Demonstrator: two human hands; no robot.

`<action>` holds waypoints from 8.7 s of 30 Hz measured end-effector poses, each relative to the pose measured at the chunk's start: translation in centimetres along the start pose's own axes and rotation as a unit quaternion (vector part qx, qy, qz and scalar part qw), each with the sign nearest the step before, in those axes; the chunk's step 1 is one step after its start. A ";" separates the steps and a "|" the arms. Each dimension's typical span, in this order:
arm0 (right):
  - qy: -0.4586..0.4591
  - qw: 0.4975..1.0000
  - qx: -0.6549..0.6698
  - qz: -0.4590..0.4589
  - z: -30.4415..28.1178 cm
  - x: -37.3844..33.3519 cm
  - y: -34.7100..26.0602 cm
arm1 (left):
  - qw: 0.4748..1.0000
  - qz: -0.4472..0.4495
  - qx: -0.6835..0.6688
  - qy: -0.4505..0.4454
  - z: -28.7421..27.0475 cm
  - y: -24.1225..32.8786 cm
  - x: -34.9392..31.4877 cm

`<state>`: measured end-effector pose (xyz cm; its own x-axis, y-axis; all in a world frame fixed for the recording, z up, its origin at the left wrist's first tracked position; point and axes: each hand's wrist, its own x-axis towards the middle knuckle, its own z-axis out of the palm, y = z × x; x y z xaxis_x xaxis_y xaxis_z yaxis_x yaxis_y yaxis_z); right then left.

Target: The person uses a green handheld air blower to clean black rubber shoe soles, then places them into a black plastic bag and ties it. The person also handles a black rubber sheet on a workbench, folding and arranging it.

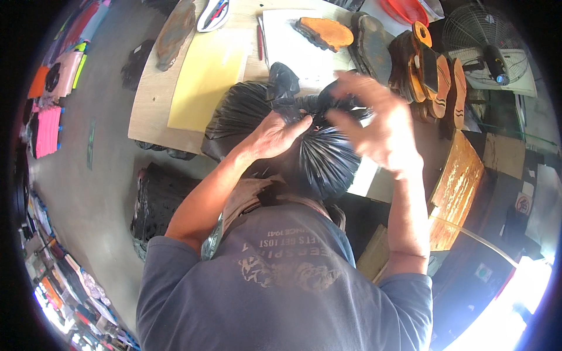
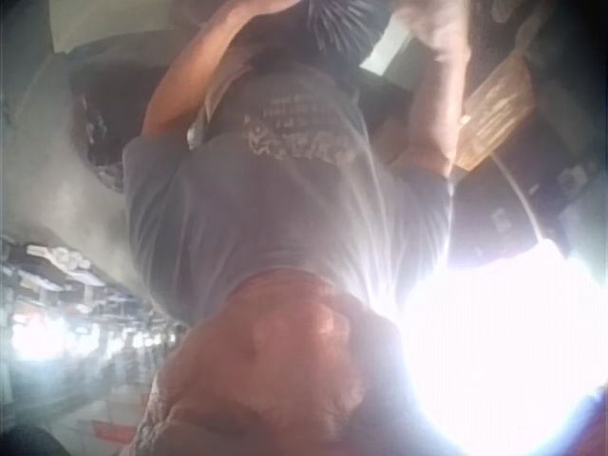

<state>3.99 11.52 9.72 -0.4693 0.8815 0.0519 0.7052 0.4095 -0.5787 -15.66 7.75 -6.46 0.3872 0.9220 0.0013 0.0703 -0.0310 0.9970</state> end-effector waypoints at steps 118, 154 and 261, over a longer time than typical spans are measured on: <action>-0.277 0.958 -0.069 -0.043 8.8 0.2 5.2 | 0.879 0.098 0.201 0.422 9.9 -3.5 -14.5; -0.256 0.966 -0.035 -0.023 19.1 -16.6 -12.4 | 0.923 -0.129 -0.274 0.238 9.9 -14.7 -33.7; 0.516 0.370 -0.180 0.751 20.0 -111.9 -25.1 | 0.854 0.008 0.224 -0.470 78.0 13.9 -27.0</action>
<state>28.22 -102.13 2.17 0.9183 -0.2779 0.2819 -0.1296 -0.8840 -0.4492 46.58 -47.74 1.34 0.9437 0.2086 -0.2568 0.3201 -0.3793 0.8681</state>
